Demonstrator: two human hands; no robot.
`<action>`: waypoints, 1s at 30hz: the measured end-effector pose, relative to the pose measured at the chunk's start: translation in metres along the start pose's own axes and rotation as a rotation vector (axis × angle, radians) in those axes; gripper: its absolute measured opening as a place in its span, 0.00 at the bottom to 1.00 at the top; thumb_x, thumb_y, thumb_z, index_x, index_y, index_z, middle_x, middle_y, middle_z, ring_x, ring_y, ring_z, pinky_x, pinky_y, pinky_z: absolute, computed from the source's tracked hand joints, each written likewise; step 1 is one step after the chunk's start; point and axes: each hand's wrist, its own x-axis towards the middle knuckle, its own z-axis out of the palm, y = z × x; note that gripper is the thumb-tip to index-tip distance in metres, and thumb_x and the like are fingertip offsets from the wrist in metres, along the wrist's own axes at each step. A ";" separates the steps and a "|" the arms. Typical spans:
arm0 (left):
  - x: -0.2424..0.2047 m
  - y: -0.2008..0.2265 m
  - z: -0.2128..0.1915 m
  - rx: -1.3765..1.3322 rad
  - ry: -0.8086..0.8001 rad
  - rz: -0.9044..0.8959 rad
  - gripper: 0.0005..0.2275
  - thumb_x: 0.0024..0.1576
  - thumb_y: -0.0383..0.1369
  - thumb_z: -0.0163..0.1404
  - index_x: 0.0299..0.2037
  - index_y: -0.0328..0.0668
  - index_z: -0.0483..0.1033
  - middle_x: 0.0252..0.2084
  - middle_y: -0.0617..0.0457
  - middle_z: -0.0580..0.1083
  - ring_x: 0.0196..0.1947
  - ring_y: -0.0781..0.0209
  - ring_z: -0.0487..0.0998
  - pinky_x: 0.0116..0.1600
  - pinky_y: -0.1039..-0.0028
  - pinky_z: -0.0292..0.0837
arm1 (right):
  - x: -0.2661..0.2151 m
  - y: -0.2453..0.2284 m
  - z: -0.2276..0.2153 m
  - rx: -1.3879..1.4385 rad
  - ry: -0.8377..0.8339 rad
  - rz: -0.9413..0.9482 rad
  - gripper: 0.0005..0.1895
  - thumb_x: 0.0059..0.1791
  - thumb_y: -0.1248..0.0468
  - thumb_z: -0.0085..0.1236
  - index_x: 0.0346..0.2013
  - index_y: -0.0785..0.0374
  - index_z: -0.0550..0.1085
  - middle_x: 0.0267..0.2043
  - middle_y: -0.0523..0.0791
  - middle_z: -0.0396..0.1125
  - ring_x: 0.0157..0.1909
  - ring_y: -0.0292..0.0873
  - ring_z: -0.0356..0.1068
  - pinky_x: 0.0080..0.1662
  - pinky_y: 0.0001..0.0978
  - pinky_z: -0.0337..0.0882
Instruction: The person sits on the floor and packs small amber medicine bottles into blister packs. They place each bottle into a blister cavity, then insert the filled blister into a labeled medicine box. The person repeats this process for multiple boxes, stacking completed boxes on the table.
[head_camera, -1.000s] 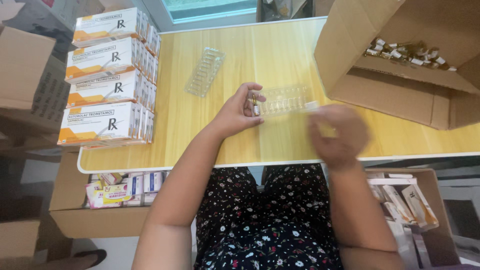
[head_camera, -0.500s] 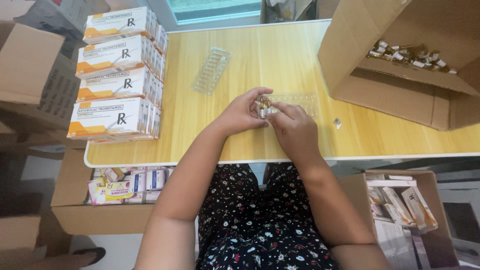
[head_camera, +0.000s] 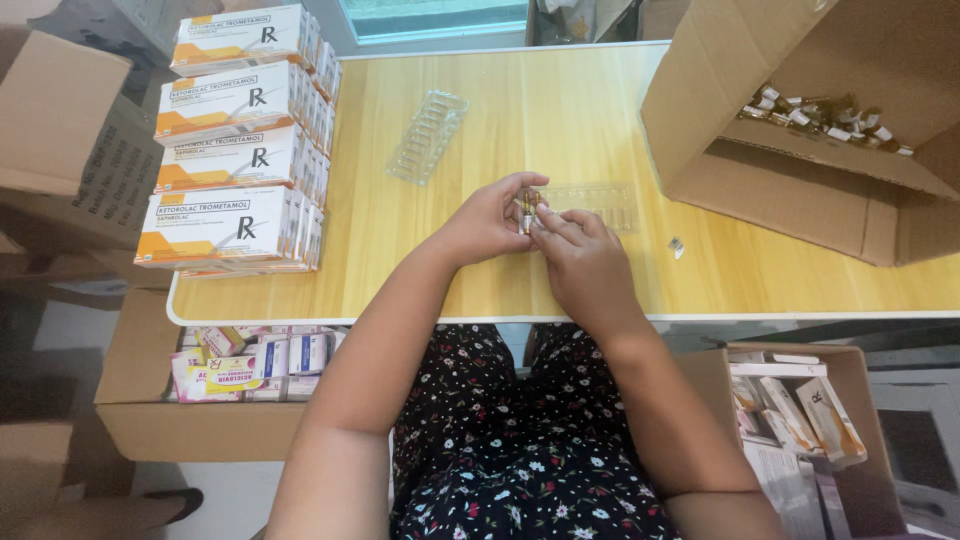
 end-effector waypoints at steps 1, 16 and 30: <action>0.000 0.000 0.000 -0.044 -0.012 0.007 0.33 0.49 0.18 0.61 0.67 0.33 0.62 0.50 0.48 0.74 0.39 0.67 0.76 0.43 0.76 0.79 | -0.003 0.003 -0.002 0.018 -0.002 -0.030 0.16 0.45 0.70 0.59 0.47 0.65 0.78 0.56 0.48 0.74 0.54 0.51 0.71 0.52 0.43 0.73; -0.001 0.009 0.001 -0.028 -0.011 -0.047 0.34 0.47 0.17 0.61 0.67 0.34 0.62 0.50 0.51 0.73 0.38 0.72 0.75 0.43 0.80 0.77 | 0.043 0.229 -0.107 -0.132 -0.001 0.611 0.19 0.49 0.73 0.60 0.55 0.60 0.81 0.47 0.53 0.76 0.48 0.52 0.75 0.49 0.42 0.73; 0.000 0.004 0.000 -0.059 -0.049 -0.030 0.33 0.49 0.20 0.63 0.66 0.37 0.62 0.50 0.51 0.73 0.40 0.71 0.78 0.44 0.79 0.78 | 0.039 0.233 -0.104 -0.092 0.325 0.914 0.08 0.51 0.69 0.59 0.44 0.60 0.80 0.42 0.47 0.75 0.43 0.41 0.75 0.46 0.36 0.73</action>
